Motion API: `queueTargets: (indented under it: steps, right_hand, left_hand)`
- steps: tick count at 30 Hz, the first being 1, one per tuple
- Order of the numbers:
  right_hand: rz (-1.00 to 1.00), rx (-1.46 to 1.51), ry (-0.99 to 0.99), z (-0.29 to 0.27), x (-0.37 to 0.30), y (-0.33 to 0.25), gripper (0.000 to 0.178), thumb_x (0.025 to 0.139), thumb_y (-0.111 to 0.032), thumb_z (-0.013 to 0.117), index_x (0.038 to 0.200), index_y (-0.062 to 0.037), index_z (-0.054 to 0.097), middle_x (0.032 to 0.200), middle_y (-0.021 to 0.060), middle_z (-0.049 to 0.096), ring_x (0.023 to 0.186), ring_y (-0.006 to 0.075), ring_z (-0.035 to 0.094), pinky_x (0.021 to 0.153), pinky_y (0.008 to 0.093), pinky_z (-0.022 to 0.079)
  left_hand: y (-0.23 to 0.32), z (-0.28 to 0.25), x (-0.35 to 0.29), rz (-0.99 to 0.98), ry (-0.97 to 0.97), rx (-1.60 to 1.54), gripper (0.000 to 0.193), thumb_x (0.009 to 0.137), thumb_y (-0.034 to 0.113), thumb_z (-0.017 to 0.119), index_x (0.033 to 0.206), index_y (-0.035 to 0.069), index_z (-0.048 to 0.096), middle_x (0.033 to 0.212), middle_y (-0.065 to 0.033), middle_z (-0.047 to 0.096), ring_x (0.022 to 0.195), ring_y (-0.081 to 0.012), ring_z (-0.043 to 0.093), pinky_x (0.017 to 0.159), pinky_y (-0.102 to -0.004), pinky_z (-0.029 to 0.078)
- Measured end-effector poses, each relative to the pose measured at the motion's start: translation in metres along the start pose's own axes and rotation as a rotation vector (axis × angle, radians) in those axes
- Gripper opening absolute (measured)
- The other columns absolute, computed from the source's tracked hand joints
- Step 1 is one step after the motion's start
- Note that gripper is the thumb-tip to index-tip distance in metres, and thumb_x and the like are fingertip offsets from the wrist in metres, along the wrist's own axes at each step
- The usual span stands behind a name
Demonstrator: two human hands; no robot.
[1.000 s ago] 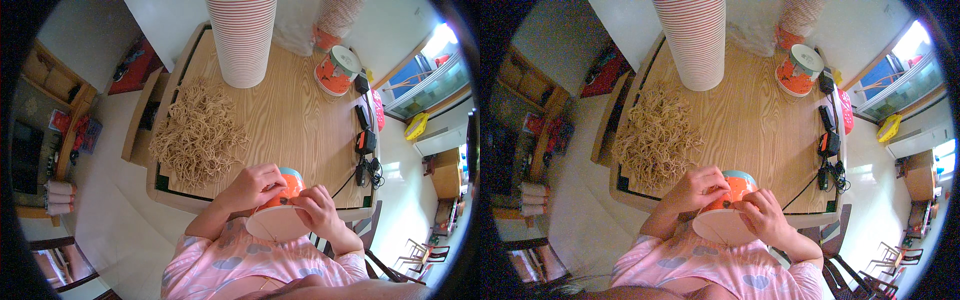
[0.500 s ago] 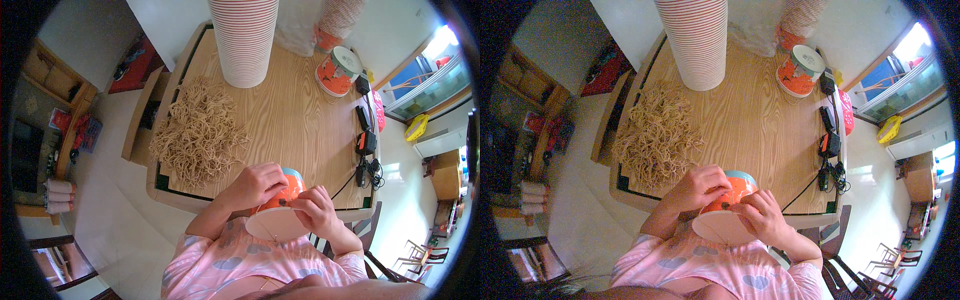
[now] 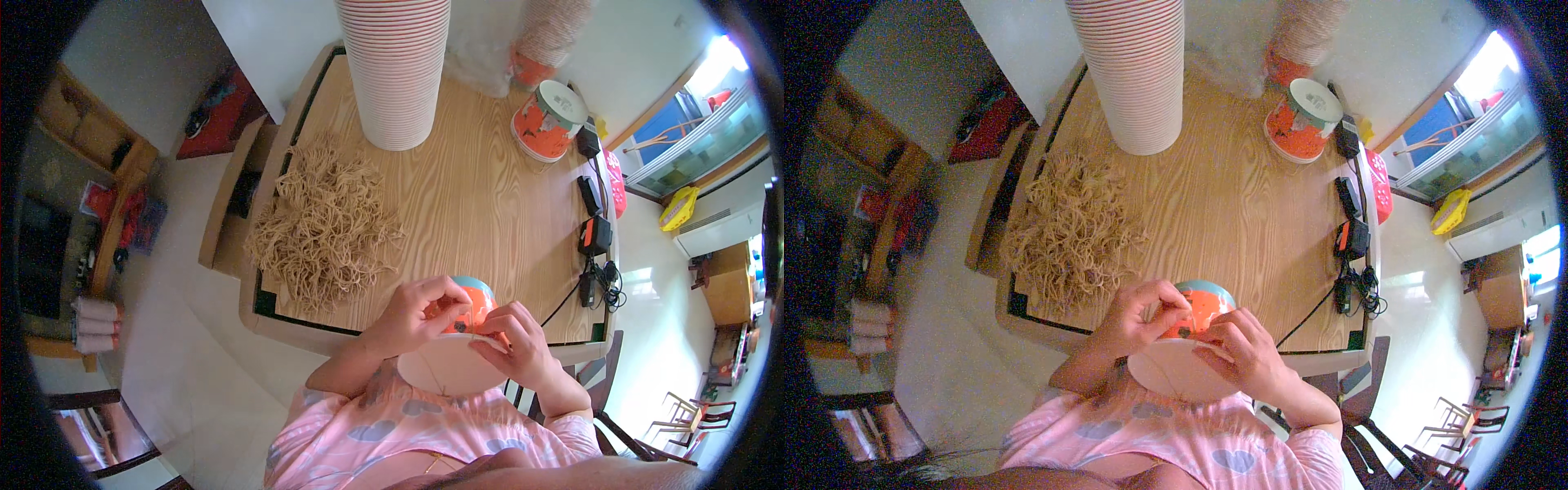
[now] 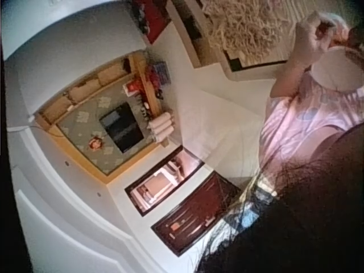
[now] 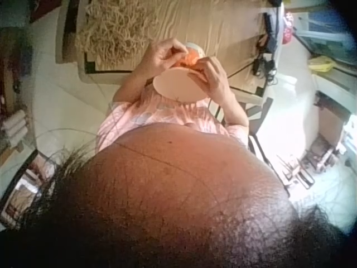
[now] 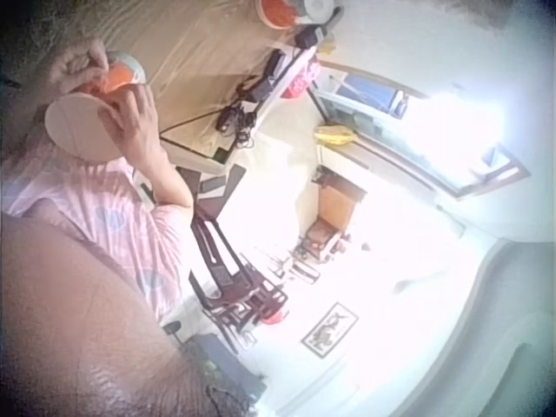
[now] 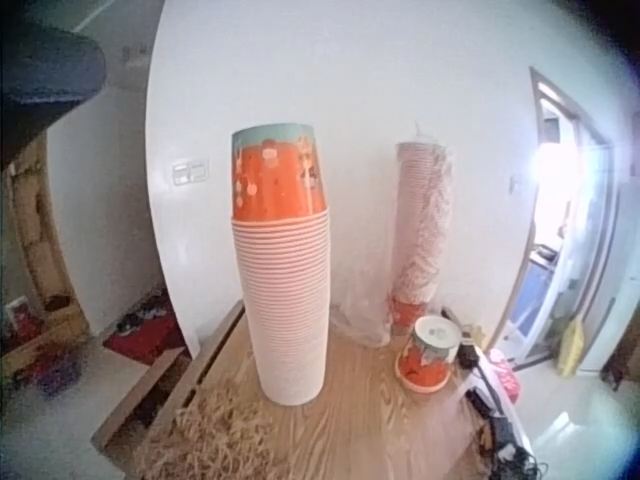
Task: Assemble paper cups by placing shredded paper filler inside and attaching a string handle.
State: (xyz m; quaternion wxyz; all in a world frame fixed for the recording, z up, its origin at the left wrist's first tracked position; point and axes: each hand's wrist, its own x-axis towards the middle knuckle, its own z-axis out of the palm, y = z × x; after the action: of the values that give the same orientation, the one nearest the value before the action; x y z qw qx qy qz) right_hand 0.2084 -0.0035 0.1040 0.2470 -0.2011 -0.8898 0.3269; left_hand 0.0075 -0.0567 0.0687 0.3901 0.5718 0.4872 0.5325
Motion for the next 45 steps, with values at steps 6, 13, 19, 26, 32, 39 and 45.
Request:
queueTargets:
  steps: [6, 13, 19, 26, 32, 39, 45]
  right_hand:
    - [0.284, 0.369, -0.125, -0.009, 0.016, 0.016, 0.015, 0.085, -0.008, 0.061, 0.098, -0.0007, 0.06, 0.088, 0.0127, 0.061, 0.08, 0.0274, 0.061, 0.07, 0.0333, 0.049]
    - [0.243, 0.4, -0.453, -0.015, 0.031, 0.044, 0.016, 0.085, -0.009, 0.062, 0.099, -0.0022, 0.061, 0.088, 0.0099, 0.063, 0.08, 0.0202, 0.061, 0.069, 0.0307, 0.049]
    - [0.357, 0.375, -0.315, -0.007, 0.026, 0.047, 0.016, 0.087, -0.01, 0.061, 0.101, -0.0011, 0.061, 0.094, 0.0081, 0.063, 0.083, 0.0188, 0.06, 0.072, 0.0304, 0.048]
    - [0.212, 0.536, -0.3, -0.011, 0.034, 0.046, 0.017, 0.086, -0.009, 0.063, 0.102, -0.0014, 0.063, 0.091, 0.0086, 0.062, 0.088, 0.0192, 0.059, 0.079, 0.0306, 0.045]
    - [0.3, 0.587, -0.319, -0.002, 0.03, 0.052, 0.011, 0.085, -0.008, 0.064, 0.094, -0.0016, 0.063, 0.087, 0.0055, 0.061, 0.085, 0.017, 0.058, 0.076, 0.0289, 0.045]
    - [0.276, 0.595, -0.295, -0.005, 0.037, 0.048, 0.009, 0.084, -0.006, 0.064, 0.092, -0.0021, 0.063, 0.086, 0.0054, 0.061, 0.084, 0.0174, 0.058, 0.077, 0.0286, 0.045]
    - [0.176, 0.537, -0.336, -0.004, 0.033, 0.054, 0.009, 0.083, -0.006, 0.064, 0.091, -0.0014, 0.062, 0.085, 0.0071, 0.06, 0.082, 0.0206, 0.057, 0.073, 0.0314, 0.045]
  left_hand:
    - [0.003, 0.008, 0.003, 0.088, 0.053, 0.03, 0.009, 0.08, 0.003, 0.068, 0.085, 0.006, 0.061, 0.08, -0.0066, 0.063, 0.074, -0.0178, 0.063, 0.065, -0.0289, 0.049]
    - [0.0, 0.009, 0.004, 0.215, 0.037, 0.089, 0.009, 0.083, 0.004, 0.064, 0.089, 0.006, 0.058, 0.081, -0.0084, 0.059, 0.069, -0.0223, 0.061, 0.06, -0.0317, 0.048]
    - [0.007, 0.005, 0.004, 0.304, 0.02, 0.07, 0.01, 0.083, 0.003, 0.064, 0.09, 0.005, 0.057, 0.081, -0.0071, 0.058, 0.069, -0.0201, 0.06, 0.059, -0.0311, 0.048]
    - [0.006, 0.005, 0.002, 0.177, 0.022, 0.036, 0.009, 0.083, 0.002, 0.064, 0.088, 0.005, 0.058, 0.081, -0.0077, 0.059, 0.075, -0.0207, 0.06, 0.067, -0.0308, 0.048]
    - [0.007, 0.005, 0.003, 0.192, 0.035, 0.043, 0.008, 0.082, 0.001, 0.064, 0.087, 0.005, 0.058, 0.081, -0.0077, 0.059, 0.075, -0.0207, 0.06, 0.068, -0.0309, 0.048]
    - [0.002, 0.004, 0.002, 0.252, 0.024, 0.034, 0.01, 0.083, 0.002, 0.064, 0.089, 0.004, 0.057, 0.082, -0.0073, 0.06, 0.076, -0.0213, 0.061, 0.068, -0.0323, 0.049]
    - [0.005, 0.004, 0.002, 0.237, 0.01, 0.026, 0.009, 0.082, 0.002, 0.064, 0.088, 0.005, 0.057, 0.082, -0.0073, 0.06, 0.076, -0.0214, 0.061, 0.068, -0.0325, 0.049]
